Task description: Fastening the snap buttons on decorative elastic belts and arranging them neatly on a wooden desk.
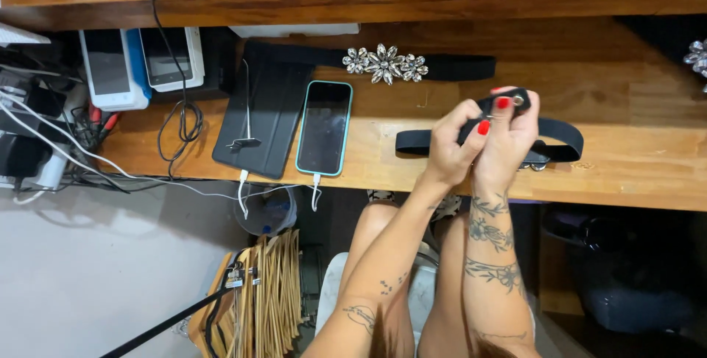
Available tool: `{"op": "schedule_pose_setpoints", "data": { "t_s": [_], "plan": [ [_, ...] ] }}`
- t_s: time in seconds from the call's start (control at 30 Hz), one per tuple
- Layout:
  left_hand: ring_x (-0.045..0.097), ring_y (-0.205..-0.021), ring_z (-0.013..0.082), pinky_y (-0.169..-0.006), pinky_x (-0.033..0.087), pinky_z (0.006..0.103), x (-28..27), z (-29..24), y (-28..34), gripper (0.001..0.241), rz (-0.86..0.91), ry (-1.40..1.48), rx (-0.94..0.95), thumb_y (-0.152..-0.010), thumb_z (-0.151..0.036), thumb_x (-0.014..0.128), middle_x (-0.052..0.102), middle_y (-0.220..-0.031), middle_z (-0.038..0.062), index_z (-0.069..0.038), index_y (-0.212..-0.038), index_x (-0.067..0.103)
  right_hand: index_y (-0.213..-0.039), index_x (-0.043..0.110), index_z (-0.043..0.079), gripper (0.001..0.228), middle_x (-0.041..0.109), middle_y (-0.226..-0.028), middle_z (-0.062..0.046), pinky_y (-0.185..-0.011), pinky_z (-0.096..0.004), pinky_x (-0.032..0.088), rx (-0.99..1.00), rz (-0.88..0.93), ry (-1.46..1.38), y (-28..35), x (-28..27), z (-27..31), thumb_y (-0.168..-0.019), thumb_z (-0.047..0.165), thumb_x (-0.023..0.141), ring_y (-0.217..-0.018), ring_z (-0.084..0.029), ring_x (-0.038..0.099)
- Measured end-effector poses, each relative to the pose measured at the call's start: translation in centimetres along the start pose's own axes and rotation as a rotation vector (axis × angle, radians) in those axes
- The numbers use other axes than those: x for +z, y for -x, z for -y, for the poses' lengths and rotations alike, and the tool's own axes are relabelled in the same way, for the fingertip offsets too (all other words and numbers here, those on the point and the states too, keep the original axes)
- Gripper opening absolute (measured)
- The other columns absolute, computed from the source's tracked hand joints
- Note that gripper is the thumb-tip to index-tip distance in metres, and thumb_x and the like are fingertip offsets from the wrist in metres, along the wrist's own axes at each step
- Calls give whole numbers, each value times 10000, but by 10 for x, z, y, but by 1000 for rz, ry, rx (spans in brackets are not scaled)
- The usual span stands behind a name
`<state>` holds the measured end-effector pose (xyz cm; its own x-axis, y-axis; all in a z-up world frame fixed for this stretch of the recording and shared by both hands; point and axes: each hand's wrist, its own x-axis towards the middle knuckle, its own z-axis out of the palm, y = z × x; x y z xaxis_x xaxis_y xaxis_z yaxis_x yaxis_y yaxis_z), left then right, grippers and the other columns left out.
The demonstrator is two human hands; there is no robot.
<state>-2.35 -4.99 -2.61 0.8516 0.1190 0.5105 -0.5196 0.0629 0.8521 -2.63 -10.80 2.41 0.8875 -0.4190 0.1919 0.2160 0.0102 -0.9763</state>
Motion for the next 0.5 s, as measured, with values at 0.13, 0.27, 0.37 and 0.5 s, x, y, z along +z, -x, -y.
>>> {"op": "schedule_pose_setpoints", "data": {
  "t_s": [0.13,0.27,0.37,0.5],
  "plan": [
    [479,-610,73,-548,428,257,-8,2,-3,272,-177,-11,-144,-938,-378,686,476,-589,5,-151,-808,613,-1085,720,90,113,633,-835,-15,-685,-219,509,-108,-30,47,4,2,-4,-1073,201,697,-716,-66,546],
    [487,-541,7,-493,412,172,-8,-14,-11,164,-337,28,-242,-937,-275,723,548,-506,-56,-177,-810,688,-1169,721,42,198,535,-638,-41,-451,-201,421,-140,-235,-33,8,7,20,-1087,217,676,-447,-84,493],
    [493,-559,-8,-520,431,162,-15,-18,-17,117,-385,86,-272,-947,-260,738,607,-556,-51,-172,-874,716,-1225,645,79,286,511,-574,-52,-478,-208,464,53,-330,-285,-8,-7,-6,-1102,328,579,-437,-144,546],
    [514,-562,2,-549,454,152,-16,-16,-19,106,-410,136,-290,-927,-239,779,649,-603,-20,-144,-919,732,-1303,637,131,510,774,-943,-73,-642,-191,598,289,-361,-532,-12,-13,9,-956,505,636,-779,-137,778]
  ]
}}
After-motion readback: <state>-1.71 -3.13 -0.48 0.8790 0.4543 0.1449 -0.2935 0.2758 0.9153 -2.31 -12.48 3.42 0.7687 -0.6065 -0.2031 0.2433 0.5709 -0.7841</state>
